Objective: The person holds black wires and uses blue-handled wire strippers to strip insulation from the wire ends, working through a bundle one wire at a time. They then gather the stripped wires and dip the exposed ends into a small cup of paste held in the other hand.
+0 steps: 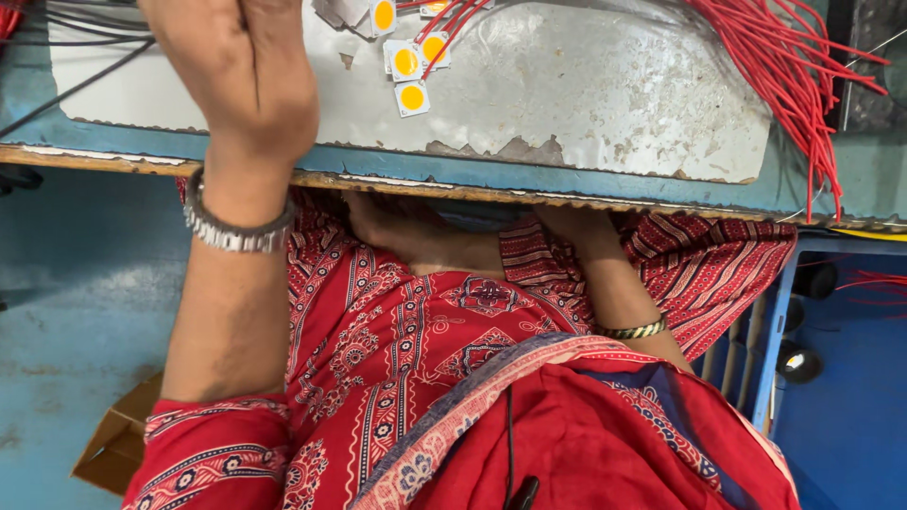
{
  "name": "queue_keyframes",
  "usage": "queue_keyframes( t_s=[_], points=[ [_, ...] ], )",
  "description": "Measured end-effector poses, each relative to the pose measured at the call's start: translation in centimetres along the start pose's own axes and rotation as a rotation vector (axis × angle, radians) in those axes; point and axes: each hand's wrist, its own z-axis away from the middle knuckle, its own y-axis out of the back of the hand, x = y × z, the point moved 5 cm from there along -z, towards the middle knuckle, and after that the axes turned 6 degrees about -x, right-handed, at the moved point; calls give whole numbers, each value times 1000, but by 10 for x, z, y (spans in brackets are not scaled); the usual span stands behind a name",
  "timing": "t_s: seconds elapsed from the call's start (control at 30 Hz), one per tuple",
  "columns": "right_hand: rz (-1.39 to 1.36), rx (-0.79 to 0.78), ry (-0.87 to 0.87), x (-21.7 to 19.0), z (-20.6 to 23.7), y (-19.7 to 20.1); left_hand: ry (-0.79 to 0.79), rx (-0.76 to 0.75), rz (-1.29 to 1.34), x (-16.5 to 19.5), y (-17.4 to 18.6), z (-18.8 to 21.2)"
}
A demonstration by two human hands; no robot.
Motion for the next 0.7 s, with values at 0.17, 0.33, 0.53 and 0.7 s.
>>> queue_keyframes(
  t_s=[0.17,0.33,0.53,0.7],
  points=[
    [-15,35,-32,3,-9,5,-15,-133,138,44,16,8],
    [-15,22,-16,-1,-9,6,70,-199,345,67,9,21],
    [-16,13,-9,-3,-5,7,143,-241,401,70,-6,31],
    [-24,60,-49,1,-9,10,187,-208,474,69,-13,35]
  ],
)
